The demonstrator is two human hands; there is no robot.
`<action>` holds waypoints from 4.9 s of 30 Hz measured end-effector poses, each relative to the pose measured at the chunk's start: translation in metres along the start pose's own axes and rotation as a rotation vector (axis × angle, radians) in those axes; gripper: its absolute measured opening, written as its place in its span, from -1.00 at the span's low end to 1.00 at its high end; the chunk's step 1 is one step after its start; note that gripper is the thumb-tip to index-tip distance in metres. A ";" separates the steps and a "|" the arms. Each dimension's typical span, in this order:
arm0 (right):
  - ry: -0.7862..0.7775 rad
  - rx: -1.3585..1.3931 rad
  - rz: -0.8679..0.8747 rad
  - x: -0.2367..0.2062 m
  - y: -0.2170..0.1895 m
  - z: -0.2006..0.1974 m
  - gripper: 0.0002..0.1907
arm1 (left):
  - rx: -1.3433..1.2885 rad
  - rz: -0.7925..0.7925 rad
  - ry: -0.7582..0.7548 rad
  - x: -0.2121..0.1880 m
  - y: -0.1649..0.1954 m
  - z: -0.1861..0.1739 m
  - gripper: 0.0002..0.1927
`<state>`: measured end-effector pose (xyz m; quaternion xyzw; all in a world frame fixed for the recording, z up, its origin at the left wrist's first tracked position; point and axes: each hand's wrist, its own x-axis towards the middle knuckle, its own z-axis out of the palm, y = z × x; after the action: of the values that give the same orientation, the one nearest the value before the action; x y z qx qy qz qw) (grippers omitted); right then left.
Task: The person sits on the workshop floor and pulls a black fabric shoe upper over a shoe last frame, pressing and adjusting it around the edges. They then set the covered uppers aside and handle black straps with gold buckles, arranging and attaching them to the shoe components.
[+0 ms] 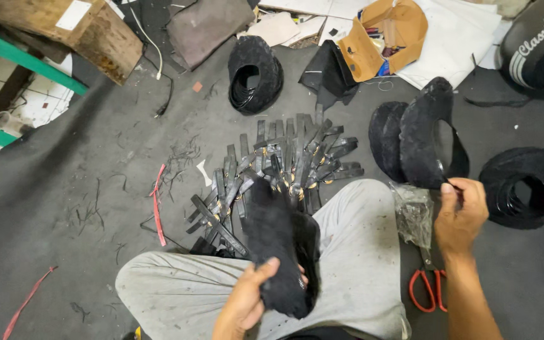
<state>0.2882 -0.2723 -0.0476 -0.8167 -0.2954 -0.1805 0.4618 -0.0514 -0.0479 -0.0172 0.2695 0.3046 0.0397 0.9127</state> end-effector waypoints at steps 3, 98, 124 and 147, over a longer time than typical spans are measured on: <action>0.003 -0.093 -0.040 -0.005 0.020 0.004 -0.91 | 0.055 -0.126 0.024 0.003 -0.010 0.010 -0.66; -0.360 -0.781 0.013 0.031 0.000 0.081 -0.10 | -0.154 0.508 0.113 0.011 0.039 0.033 -0.53; -0.406 0.576 0.192 -0.067 -0.165 0.039 -0.84 | -0.291 0.640 0.022 0.042 0.018 0.048 -0.62; -0.466 0.260 -0.967 -0.070 -0.219 0.019 -0.48 | -0.189 0.657 0.102 0.057 0.005 0.030 -0.59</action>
<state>0.0934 -0.1910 0.0451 -0.5426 -0.7509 -0.1486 0.3459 0.0128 -0.0444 -0.0253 0.2649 0.2418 0.3730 0.8557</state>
